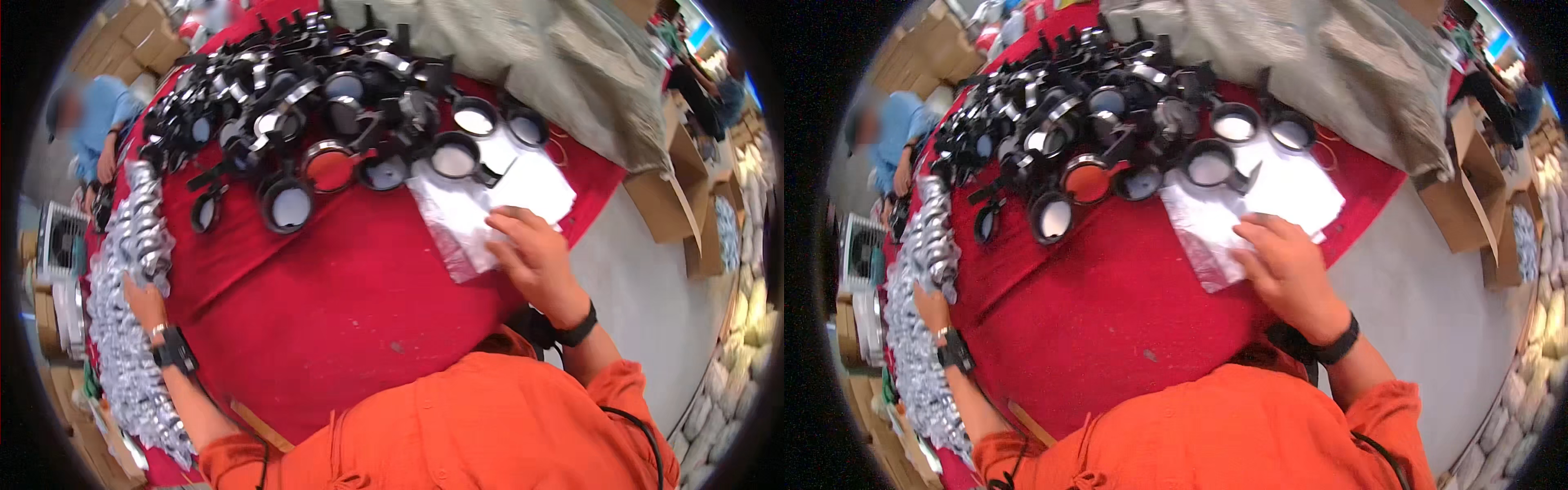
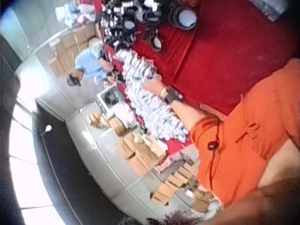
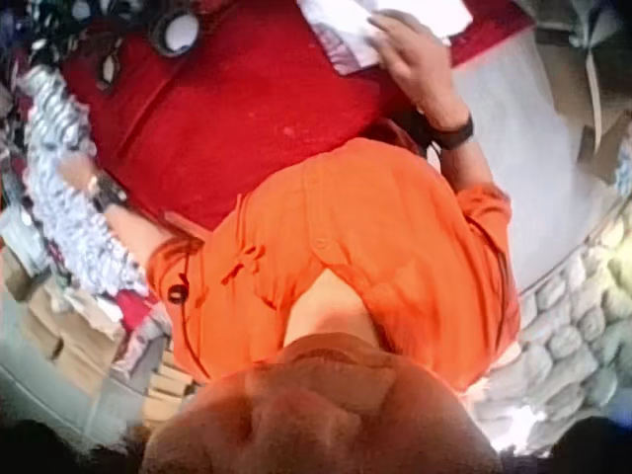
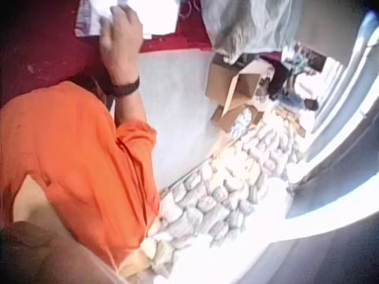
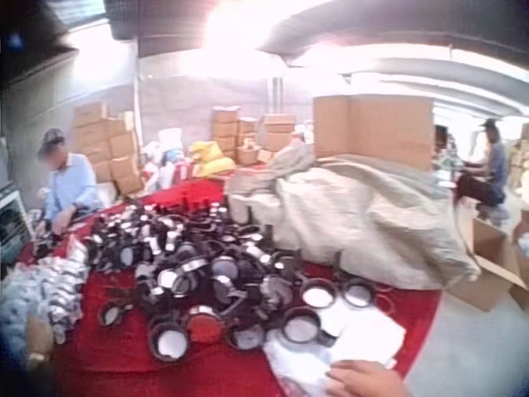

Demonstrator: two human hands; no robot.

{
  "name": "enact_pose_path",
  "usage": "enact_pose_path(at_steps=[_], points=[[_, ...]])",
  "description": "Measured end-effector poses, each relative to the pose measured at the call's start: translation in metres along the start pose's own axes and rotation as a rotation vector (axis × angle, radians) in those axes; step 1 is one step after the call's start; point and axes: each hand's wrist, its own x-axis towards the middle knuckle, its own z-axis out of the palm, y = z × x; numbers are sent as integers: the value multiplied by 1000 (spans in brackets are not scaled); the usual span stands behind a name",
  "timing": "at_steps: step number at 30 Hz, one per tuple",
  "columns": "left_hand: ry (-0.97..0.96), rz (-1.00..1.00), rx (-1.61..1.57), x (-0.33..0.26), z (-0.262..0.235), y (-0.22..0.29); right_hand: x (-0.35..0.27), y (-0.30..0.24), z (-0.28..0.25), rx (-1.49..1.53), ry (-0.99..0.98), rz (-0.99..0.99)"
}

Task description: Packaging circular industrial objects into plastic bags at a workstation.

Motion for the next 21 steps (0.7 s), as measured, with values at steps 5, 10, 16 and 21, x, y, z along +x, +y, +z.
enact_pose_path(at_steps=[5, 10, 16, 21], points=[[-517, -286, -1029, 48, -161, 216, 6, 19, 11, -199, 27, -99], [-791, 90, -1386, 50, -244, 345, 2, 29, 6, 96, 3, 169], [-641, 388, -1517, 41, -273, 433, -1, 22, 17, -268, -3, -112], [-863, -16, -1581, 27, -273, 436, -3, 31, 14, 72, 77, 81]])
